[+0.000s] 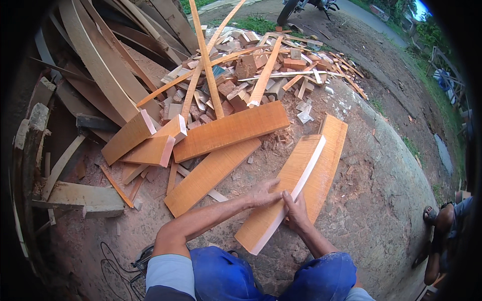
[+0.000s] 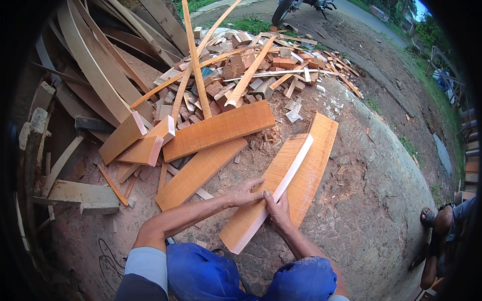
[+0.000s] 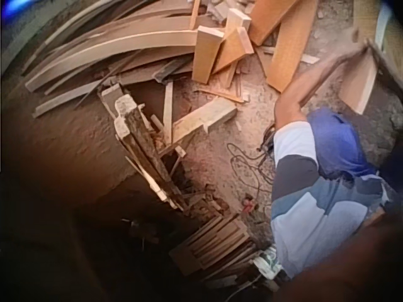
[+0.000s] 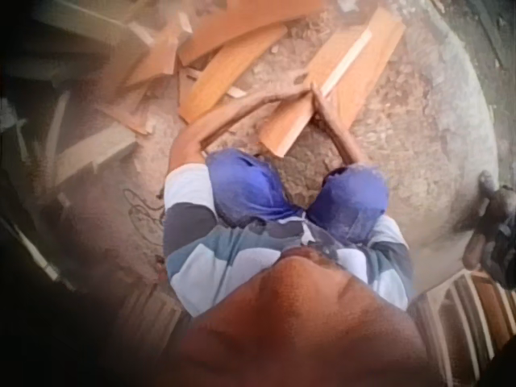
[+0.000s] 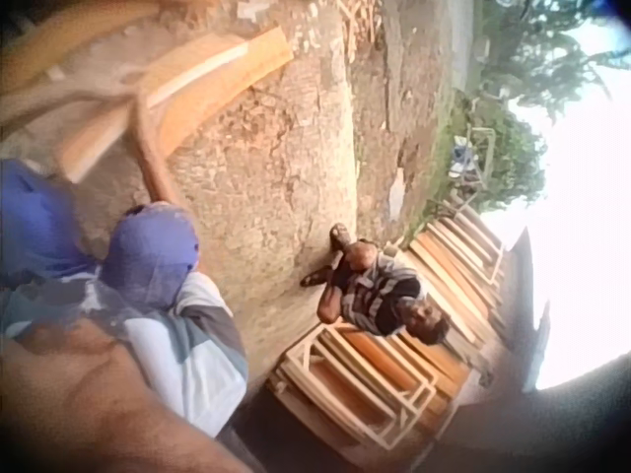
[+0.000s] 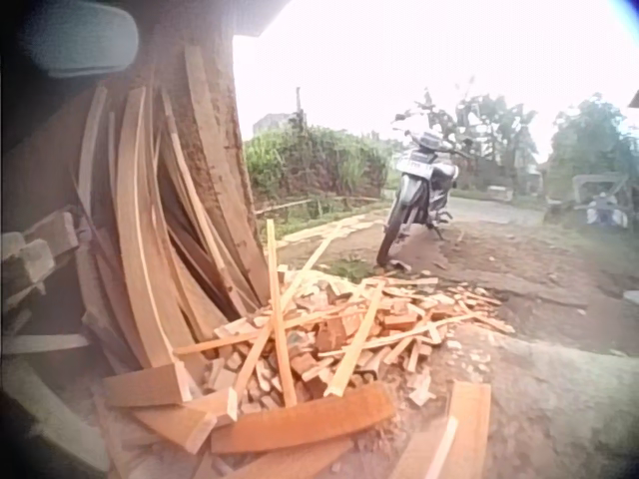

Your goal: The person marks a wooden plank with a pencil, then uses a circular saw to cut it. After cutting, the person stacks the cut pieces on the ground and repeats the process with another plank.

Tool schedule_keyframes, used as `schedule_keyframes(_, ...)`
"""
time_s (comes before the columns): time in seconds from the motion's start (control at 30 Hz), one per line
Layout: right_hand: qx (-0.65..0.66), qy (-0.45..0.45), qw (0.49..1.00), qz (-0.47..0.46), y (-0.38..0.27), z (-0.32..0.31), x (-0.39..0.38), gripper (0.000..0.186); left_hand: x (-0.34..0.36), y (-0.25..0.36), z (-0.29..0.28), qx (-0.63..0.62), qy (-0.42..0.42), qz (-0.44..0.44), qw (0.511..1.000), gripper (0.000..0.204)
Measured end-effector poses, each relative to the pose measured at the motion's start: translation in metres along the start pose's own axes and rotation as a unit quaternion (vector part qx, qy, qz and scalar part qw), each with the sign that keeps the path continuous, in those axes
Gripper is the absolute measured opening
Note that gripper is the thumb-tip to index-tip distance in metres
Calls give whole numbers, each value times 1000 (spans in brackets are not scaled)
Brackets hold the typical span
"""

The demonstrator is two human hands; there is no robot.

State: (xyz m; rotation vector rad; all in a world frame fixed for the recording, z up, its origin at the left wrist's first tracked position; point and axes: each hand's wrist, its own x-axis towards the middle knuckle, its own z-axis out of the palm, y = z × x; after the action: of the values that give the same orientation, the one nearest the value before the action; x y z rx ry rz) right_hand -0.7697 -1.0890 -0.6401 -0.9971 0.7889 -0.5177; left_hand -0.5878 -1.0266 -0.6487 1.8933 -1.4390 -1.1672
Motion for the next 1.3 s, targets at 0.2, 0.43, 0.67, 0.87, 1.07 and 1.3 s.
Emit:
schedule_keyframes(0.2,80,15,997,-6,-11,-13,21,57,-8,4,-11,-315,39,-32,948,76)
schedule_keyframes(0.43,-357,79,928,-78,-22,-15,61,83,-24,-57,-142,317,269,-164,894,111)
schedule_keyframes(0.67,-629,-41,749,-201,4,-42,31,84,-4,-81,-195,441,127,-187,868,142)
schedule_keyframes(0.87,-638,-15,734,-233,7,-43,31,81,1,-73,-208,437,185,-98,875,126)
schedule_keyframes(1.07,-712,-53,650,-259,0,-42,54,76,-30,-71,-209,428,179,5,886,124)
schedule_keyframes(1.3,-540,94,793,-268,6,-60,58,75,-20,-41,-189,343,215,40,914,125)
